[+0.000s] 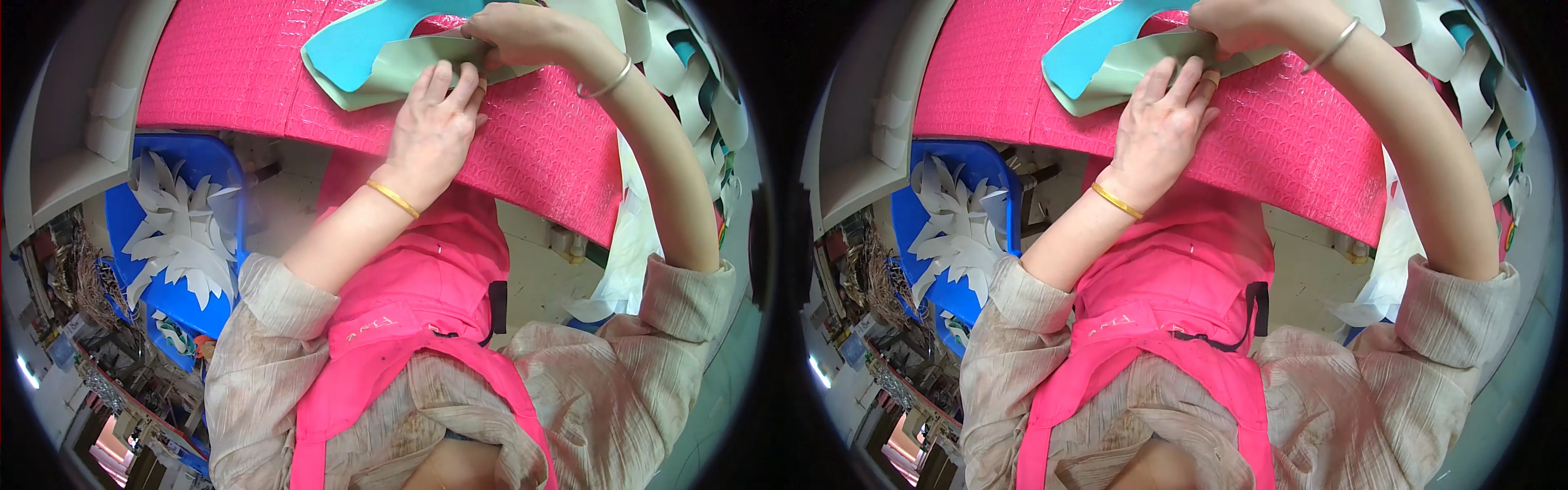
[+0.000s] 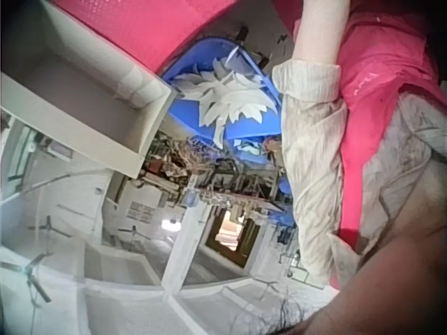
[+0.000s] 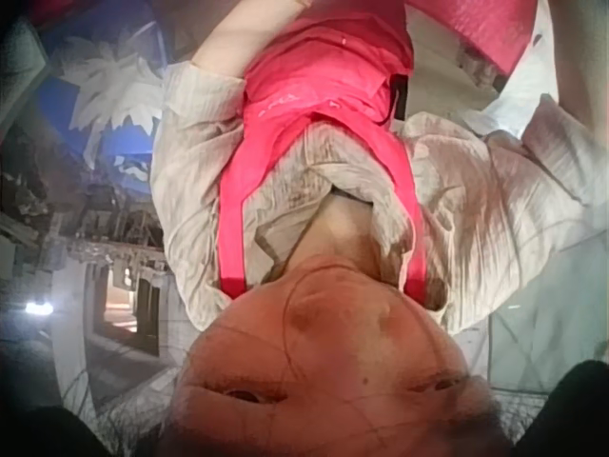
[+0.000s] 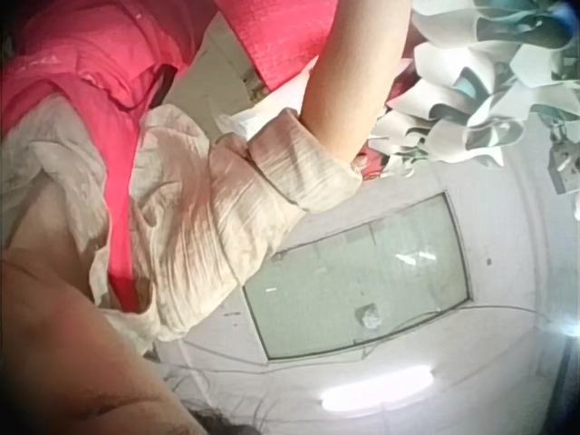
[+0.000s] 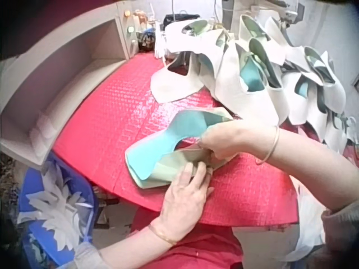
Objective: The person assembles shoe components by hand, fitting a green insole into a white shoe upper and pressing the edges to secure them. They handle multiple shoe parts, including white uppers and green insoles, and organize them on a pink textured work surface. The person also sorts white foam pieces from a blue bin and places them into a white storage compartment.
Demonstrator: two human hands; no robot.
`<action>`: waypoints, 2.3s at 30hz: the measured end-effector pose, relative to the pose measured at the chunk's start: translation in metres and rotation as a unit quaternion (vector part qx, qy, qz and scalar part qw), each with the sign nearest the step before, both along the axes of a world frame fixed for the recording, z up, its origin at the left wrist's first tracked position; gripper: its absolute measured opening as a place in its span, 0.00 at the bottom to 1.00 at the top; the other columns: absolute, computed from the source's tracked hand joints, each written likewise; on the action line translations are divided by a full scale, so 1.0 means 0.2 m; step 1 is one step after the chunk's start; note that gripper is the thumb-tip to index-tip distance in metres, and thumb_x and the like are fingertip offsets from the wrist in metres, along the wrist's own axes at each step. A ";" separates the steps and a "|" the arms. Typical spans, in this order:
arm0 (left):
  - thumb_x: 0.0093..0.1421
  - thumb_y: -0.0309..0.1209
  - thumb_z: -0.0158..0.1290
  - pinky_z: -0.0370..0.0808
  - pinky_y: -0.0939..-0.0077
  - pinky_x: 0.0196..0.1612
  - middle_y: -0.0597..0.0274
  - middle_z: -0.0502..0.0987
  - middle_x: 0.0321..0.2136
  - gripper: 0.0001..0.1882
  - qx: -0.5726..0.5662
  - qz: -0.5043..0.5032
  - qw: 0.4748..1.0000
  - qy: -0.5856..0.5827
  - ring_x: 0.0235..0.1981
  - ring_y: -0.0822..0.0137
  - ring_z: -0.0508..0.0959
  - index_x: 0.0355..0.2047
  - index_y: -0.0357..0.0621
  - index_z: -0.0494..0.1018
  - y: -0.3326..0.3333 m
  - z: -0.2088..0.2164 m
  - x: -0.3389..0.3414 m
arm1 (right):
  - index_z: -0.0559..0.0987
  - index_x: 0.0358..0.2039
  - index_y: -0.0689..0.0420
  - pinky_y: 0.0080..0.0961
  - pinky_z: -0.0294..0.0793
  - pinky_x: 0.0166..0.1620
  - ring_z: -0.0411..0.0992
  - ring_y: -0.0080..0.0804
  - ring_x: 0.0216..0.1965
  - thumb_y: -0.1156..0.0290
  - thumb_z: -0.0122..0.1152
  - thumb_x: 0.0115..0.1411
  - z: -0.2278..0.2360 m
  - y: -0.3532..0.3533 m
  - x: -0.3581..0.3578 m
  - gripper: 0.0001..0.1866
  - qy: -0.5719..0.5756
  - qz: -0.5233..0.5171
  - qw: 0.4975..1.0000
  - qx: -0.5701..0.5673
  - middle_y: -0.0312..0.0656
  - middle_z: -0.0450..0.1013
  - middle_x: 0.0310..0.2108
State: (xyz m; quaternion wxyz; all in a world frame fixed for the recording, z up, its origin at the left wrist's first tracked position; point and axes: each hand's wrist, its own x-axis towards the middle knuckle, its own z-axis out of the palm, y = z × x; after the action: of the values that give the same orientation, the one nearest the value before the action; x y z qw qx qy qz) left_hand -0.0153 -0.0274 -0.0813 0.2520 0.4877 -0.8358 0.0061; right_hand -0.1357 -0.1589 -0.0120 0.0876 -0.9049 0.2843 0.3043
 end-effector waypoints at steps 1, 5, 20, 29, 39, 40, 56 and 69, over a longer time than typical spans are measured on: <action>0.49 0.34 0.54 0.67 0.68 0.45 0.60 0.68 0.41 0.20 -0.011 0.000 1.000 0.008 0.39 0.61 0.68 0.43 0.42 0.70 0.00 -0.02 0.00 | 0.78 0.26 0.61 0.34 0.72 0.32 0.74 0.45 0.29 0.67 0.57 0.46 0.00 0.01 0.00 0.11 -0.003 -0.001 1.000 -0.008 0.51 0.74 0.24; 0.49 0.34 0.53 0.64 0.64 0.51 0.58 0.67 0.43 0.20 0.066 0.005 0.998 0.003 0.43 0.59 0.67 0.43 0.42 0.70 0.00 0.02 -0.05 | 0.78 0.26 0.62 0.34 0.73 0.33 0.74 0.45 0.29 0.65 0.59 0.45 0.00 0.03 0.02 0.12 0.022 0.003 0.999 -0.046 0.51 0.74 0.25; 0.51 0.37 0.51 0.60 0.65 0.53 0.61 0.68 0.39 0.20 0.014 0.018 0.999 0.025 0.42 0.61 0.66 0.44 0.44 0.69 -0.06 -0.04 -0.18 | 0.77 0.24 0.61 0.34 0.73 0.31 0.74 0.45 0.28 0.63 0.57 0.47 0.01 -0.04 -0.07 0.12 0.041 0.077 0.995 -0.039 0.50 0.74 0.25; 0.50 0.35 0.51 0.63 0.68 0.44 0.64 0.68 0.36 0.19 -0.027 0.017 0.998 0.053 0.36 0.65 0.66 0.42 0.41 0.70 -0.10 -0.09 -0.30 | 0.77 0.26 0.59 0.33 0.72 0.28 0.73 0.42 0.25 0.66 0.51 0.51 -0.02 -0.03 -0.14 0.10 0.053 0.151 0.981 -0.110 0.45 0.75 0.24; 0.44 0.28 0.49 0.64 0.73 0.41 0.68 0.71 0.25 0.05 -0.162 -0.104 0.975 -0.107 0.33 0.68 0.69 0.17 0.46 0.75 -0.29 0.02 -0.28 | 0.67 0.48 0.66 0.26 0.70 0.45 0.69 0.34 0.43 0.78 0.51 0.48 0.24 0.05 -0.33 0.23 -0.370 -0.280 0.874 0.146 0.49 0.70 0.42; 0.43 0.29 0.50 0.65 0.75 0.42 0.69 0.71 0.25 0.05 -0.184 -0.172 0.957 -0.141 0.34 0.69 0.70 0.15 0.48 0.75 -0.32 0.05 -0.26 | 0.67 0.48 0.65 0.26 0.68 0.47 0.67 0.33 0.45 0.76 0.52 0.48 0.20 0.07 -0.41 0.24 -0.277 -0.097 0.955 -0.038 0.48 0.69 0.43; 0.43 0.32 0.49 0.62 0.80 0.46 0.76 0.70 0.26 0.05 -0.177 -0.284 0.880 -0.336 0.38 0.74 0.68 0.15 0.54 0.75 -0.32 0.23 0.08 | 0.75 0.37 0.61 0.33 0.66 0.50 0.68 0.42 0.45 0.79 0.55 0.45 0.26 0.23 -0.27 0.15 -0.145 -0.148 0.975 0.078 0.44 0.71 0.40; 0.42 0.31 0.49 0.62 0.80 0.47 0.74 0.71 0.27 0.05 -0.159 -0.268 0.901 -0.304 0.38 0.74 0.68 0.15 0.52 0.75 -0.30 0.20 0.07 | 0.73 0.31 0.58 0.29 0.68 0.42 0.67 0.35 0.40 0.77 0.55 0.42 0.13 0.30 -0.40 0.11 -0.339 0.137 0.891 -0.267 0.41 0.68 0.35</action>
State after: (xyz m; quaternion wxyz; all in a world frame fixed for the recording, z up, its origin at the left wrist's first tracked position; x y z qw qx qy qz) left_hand -0.0011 -0.0878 -0.0416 0.0522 0.1737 -0.9587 0.2189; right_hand -0.2165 -0.0986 0.0145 -0.1087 -0.9723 0.1812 -0.0999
